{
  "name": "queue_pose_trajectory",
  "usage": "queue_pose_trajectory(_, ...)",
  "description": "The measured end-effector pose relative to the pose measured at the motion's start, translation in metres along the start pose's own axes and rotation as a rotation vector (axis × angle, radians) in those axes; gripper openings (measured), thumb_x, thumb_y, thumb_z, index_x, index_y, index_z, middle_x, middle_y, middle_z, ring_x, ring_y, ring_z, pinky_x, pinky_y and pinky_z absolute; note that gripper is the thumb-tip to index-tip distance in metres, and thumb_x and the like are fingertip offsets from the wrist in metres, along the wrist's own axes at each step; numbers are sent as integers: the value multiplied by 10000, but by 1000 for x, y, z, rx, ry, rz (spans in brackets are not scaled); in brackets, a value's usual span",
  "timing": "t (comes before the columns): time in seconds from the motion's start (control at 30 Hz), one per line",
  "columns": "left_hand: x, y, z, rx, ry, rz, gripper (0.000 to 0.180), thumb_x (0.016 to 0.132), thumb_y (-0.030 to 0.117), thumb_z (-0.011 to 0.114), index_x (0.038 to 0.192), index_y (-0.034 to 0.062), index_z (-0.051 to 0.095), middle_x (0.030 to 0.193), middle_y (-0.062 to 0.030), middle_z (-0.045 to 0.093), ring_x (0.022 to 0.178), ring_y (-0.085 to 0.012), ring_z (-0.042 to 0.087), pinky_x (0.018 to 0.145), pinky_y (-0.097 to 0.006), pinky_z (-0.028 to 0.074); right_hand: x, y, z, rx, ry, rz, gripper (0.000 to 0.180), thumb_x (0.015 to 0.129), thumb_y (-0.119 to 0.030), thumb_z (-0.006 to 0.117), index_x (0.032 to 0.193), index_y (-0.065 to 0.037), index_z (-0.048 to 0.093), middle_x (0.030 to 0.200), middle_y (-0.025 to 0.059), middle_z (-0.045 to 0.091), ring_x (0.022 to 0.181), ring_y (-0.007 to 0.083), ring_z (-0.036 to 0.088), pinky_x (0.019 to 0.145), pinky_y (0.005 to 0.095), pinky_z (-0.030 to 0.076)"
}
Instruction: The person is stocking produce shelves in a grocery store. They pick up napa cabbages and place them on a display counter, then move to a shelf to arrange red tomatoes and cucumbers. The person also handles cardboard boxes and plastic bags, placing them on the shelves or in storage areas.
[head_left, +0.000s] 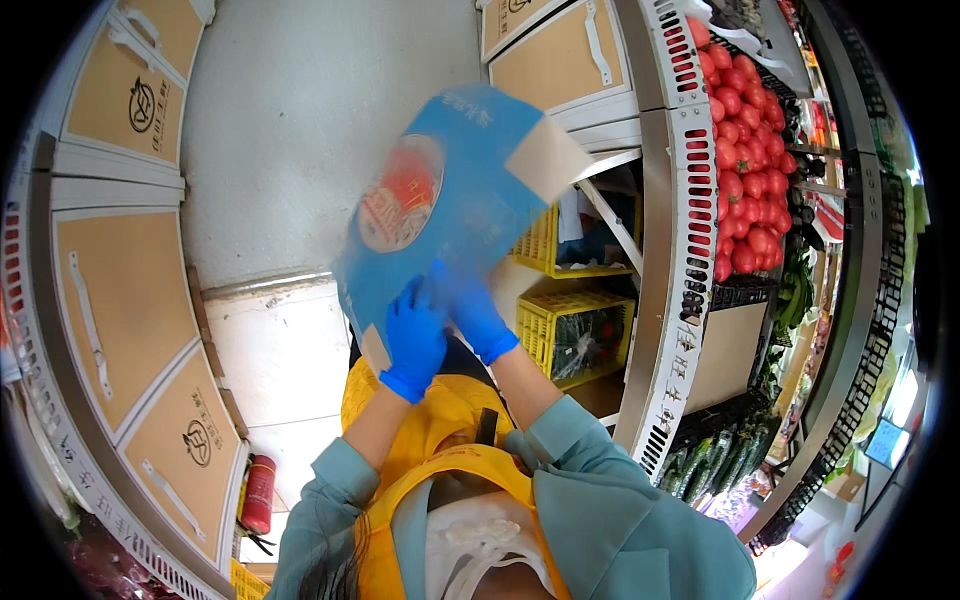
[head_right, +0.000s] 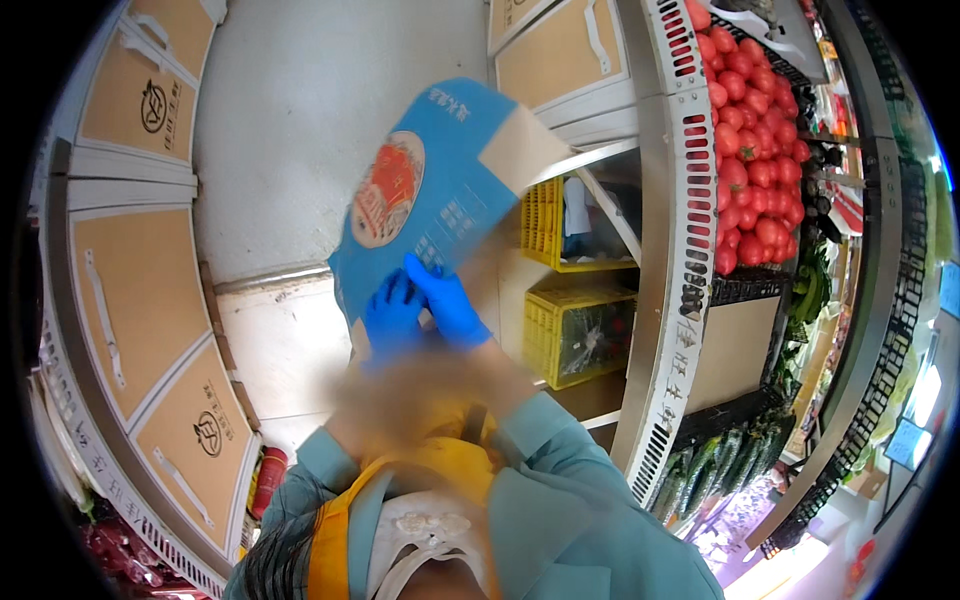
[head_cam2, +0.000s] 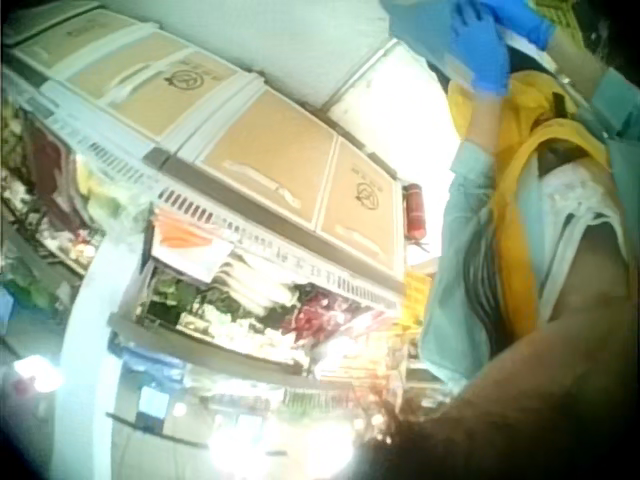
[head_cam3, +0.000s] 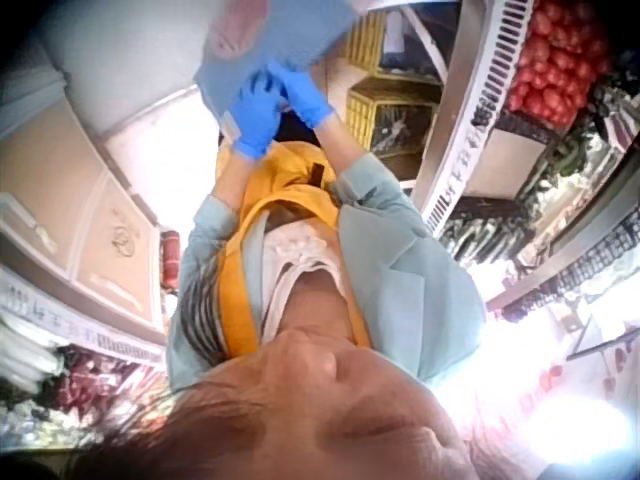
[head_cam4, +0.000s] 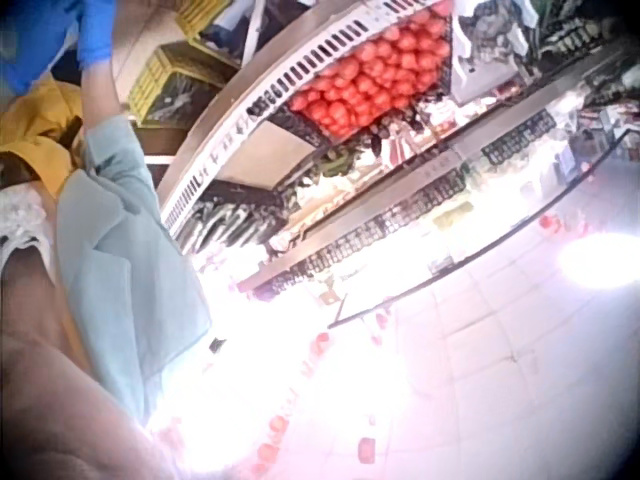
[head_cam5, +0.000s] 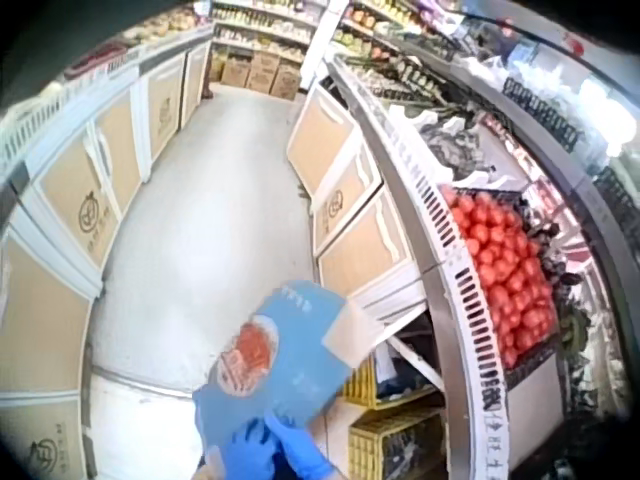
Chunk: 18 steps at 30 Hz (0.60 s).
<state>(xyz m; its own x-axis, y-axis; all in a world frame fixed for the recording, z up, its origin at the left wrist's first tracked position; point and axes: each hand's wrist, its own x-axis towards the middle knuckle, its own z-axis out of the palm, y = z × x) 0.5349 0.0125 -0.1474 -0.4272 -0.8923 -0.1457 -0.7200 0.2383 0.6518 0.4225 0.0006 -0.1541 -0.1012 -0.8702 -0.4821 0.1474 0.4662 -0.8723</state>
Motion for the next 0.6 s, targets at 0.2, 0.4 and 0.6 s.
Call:
queue_pose_trajectory(0.2, -4, 17, 10, -88, 166, 205, 418, 736, 155, 612, 1149, 107, 572, 1273, -159, 442, 1194, -375, 339, 956, -479, 297, -19, -10, -28, -130, 184, 209, 280, 862, -131, 529, 1121, -25, 523, 1032, 93, 577, 912, 194, 548, 784, 300, 445)
queue_pose_trajectory(0.4, 20, -32, -13, -217, 154, 274, 465, 775, 176, 642, 1207, 59, 514, 1295, -187, 421, 1126, -344, 441, 964, -423, 340, -39, -59, -85, 316, 298, 79, 277, 907, -181, 495, 1149, -54, 538, 993, 56, 600, 890, 159, 570, 782, 287, 470)
queue_pose_trajectory(0.6, 90, -77, -41, -570, 293, -121, 733, 781, 222, 687, 1356, -7, 294, 1364, -192, 355, 1240, -279, 362, 1031, -359, 281, -104, -113, -137, -39, 125, -235, 412, 843, -254, 616, 1191, -51, 528, 1106, 61, 588, 1005, 153, 532, 881, 311, 430)
